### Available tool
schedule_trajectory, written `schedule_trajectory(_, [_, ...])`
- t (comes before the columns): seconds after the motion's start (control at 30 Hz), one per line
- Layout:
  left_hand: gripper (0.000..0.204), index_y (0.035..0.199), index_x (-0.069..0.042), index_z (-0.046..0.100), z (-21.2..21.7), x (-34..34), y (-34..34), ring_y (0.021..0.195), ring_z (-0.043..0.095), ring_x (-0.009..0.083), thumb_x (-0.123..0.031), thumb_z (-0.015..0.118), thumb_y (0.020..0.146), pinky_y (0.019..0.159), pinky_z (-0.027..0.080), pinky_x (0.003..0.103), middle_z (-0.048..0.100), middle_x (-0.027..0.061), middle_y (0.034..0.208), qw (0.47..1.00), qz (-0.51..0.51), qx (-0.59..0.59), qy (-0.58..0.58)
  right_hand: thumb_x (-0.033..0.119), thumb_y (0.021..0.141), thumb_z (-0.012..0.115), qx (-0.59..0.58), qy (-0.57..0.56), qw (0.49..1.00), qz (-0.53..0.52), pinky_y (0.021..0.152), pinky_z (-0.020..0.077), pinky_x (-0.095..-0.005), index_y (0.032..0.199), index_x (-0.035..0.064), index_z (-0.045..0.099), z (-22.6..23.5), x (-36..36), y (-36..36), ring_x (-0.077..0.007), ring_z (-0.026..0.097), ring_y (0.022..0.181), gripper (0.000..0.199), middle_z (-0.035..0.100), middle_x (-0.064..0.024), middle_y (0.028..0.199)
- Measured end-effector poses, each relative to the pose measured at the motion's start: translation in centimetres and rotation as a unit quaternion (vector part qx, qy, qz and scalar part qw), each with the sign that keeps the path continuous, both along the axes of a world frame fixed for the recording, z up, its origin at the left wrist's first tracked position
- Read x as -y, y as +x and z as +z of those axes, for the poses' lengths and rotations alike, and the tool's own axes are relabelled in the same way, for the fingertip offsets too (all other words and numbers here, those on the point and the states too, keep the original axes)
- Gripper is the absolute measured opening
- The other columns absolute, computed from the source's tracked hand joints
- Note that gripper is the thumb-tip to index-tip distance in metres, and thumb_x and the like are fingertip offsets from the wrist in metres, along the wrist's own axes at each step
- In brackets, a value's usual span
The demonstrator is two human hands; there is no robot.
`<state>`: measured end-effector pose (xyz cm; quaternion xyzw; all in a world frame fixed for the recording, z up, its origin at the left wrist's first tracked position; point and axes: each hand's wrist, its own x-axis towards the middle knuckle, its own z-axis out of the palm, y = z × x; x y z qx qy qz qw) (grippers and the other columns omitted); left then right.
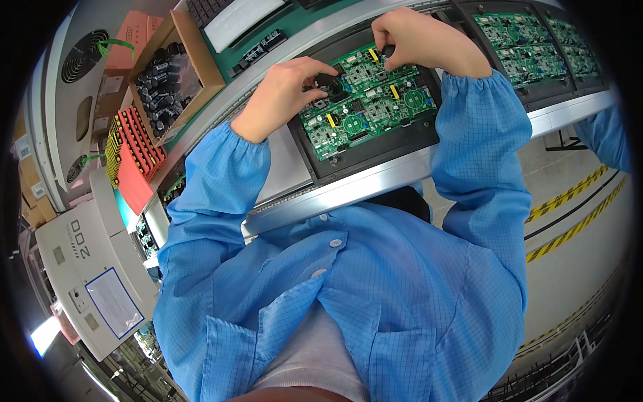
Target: Manually attaching components to printed circuit boards at an assembly line station.
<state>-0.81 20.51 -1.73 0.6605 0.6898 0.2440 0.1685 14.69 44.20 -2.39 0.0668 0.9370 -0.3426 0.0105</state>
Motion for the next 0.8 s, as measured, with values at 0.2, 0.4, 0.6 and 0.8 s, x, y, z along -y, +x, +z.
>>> schedule_trajectory(0.2, [0.039,0.111,-0.005,0.068,-0.2,0.6,0.8,0.096,0.065,0.0367,-0.004,0.08,0.074,0.085,0.054,0.045,0.066,0.0139,0.097,0.998,0.059,-0.031,-0.022,0.003,0.067,0.086,-0.001,0.035,0.999,-0.015,0.066,0.0497,-0.0366,0.089,-0.0002,0.061,-0.6,1.2,-0.6,-0.0245,0.06,0.072,0.033,0.061,-0.0096,0.076])
schedule_trajectory(0.4, [0.036,0.108,-0.005,0.067,-0.4,0.5,1.4,0.101,0.063,0.0343,-0.005,0.08,0.074,0.088,0.053,0.044,0.066,0.0119,0.097,0.996,0.045,-0.073,0.009,0.001,0.068,0.085,-0.026,0.038,0.998,-0.035,0.072,0.0532,-0.0381,0.092,-0.0005,0.062,-0.9,1.1,0.1,-0.0272,0.065,0.081,0.033,0.065,-0.012,0.083])
schedule_trajectory(0.6, [0.037,0.109,-0.006,0.067,-0.2,0.0,1.1,0.102,0.063,0.0341,-0.002,0.078,0.074,0.091,0.053,0.044,0.067,0.011,0.099,0.998,0.012,-0.067,-0.011,0.009,0.078,0.081,-0.036,0.028,0.997,-0.061,0.074,0.0513,-0.0347,0.105,0.0034,0.067,0.7,0.1,0.7,-0.0218,0.064,0.083,0.031,0.064,-0.0068,0.087])
schedule_trajectory(0.8, [0.039,0.11,-0.005,0.068,0.3,0.1,0.6,0.101,0.065,0.035,-0.001,0.078,0.073,0.09,0.054,0.045,0.069,0.0129,0.099,0.998,-0.005,-0.064,-0.021,0.015,0.085,0.076,-0.181,-0.019,0.978,-0.107,0.067,0.0519,-0.0368,0.096,-0.0005,0.071,3.5,0.3,-0.2,-0.0271,0.065,0.073,0.02,0.067,-0.0149,0.081])
